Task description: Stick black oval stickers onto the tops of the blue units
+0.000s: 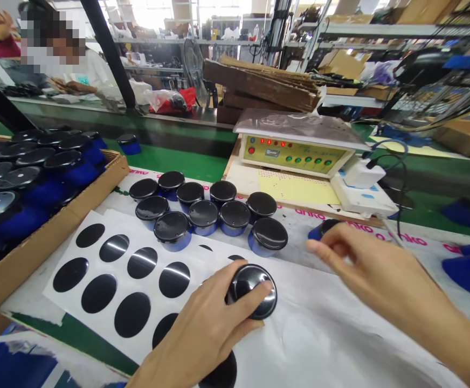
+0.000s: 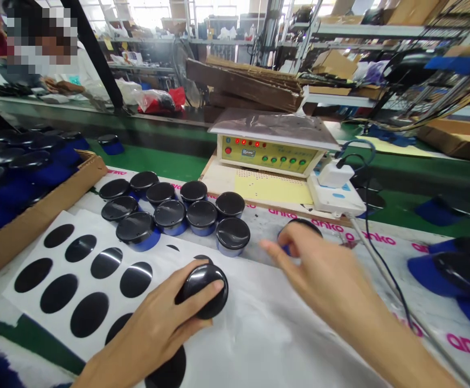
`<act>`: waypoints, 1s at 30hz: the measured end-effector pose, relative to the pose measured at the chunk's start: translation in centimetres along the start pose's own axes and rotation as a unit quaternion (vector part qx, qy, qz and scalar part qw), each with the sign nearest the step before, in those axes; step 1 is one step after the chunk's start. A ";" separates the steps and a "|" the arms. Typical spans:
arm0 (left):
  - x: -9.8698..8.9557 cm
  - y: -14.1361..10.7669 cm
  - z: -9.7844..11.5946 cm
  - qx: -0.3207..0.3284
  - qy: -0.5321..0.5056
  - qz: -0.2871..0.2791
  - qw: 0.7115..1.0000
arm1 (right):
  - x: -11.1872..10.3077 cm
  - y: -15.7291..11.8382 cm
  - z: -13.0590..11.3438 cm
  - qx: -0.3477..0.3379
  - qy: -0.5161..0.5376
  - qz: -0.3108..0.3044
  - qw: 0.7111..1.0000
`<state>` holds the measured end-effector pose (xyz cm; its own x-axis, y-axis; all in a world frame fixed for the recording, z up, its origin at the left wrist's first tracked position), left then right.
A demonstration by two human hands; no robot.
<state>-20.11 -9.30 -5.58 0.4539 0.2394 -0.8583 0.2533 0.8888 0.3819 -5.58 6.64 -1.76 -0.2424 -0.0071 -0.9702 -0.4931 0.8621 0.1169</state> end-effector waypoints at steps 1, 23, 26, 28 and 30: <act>0.1 0.0 -0.1 -0.013 0.004 -0.005 1.000 | -0.8 0.5 1.0 -0.015 -0.045 0.053 0.997; -3.7 -5.0 0.7 -0.156 -0.108 0.146 0.971 | -1.4 -7.0 -10.1 -0.388 0.044 -0.014 0.920; -3.3 -5.6 -0.3 -0.198 -0.147 0.167 0.955 | 0.3 -10.2 -13.5 -0.445 -0.022 0.066 0.893; -3.1 -5.8 -1.5 -0.250 -0.196 0.203 0.926 | 1.6 -11.7 -15.0 -0.473 -0.009 0.069 0.878; -2.7 -5.7 -2.4 -0.281 -0.245 0.213 0.903 | 3.0 -12.4 -15.9 -0.477 0.016 0.023 0.879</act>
<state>-24.86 -14.09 -6.29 0.7669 0.5264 -0.3671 -0.4437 0.8482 0.2892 -13.49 -12.18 -2.75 -0.2963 -0.0100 -0.9551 -0.9542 0.0460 0.2955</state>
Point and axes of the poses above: each hand's wrist, its own y-axis towards the middle knuckle, its own x-axis out of the palm, z = x × y, the point moved 7 cm from there along y, towards the middle knuckle, and after that the axes turned 9 degrees about x, right-handed, at the moved point
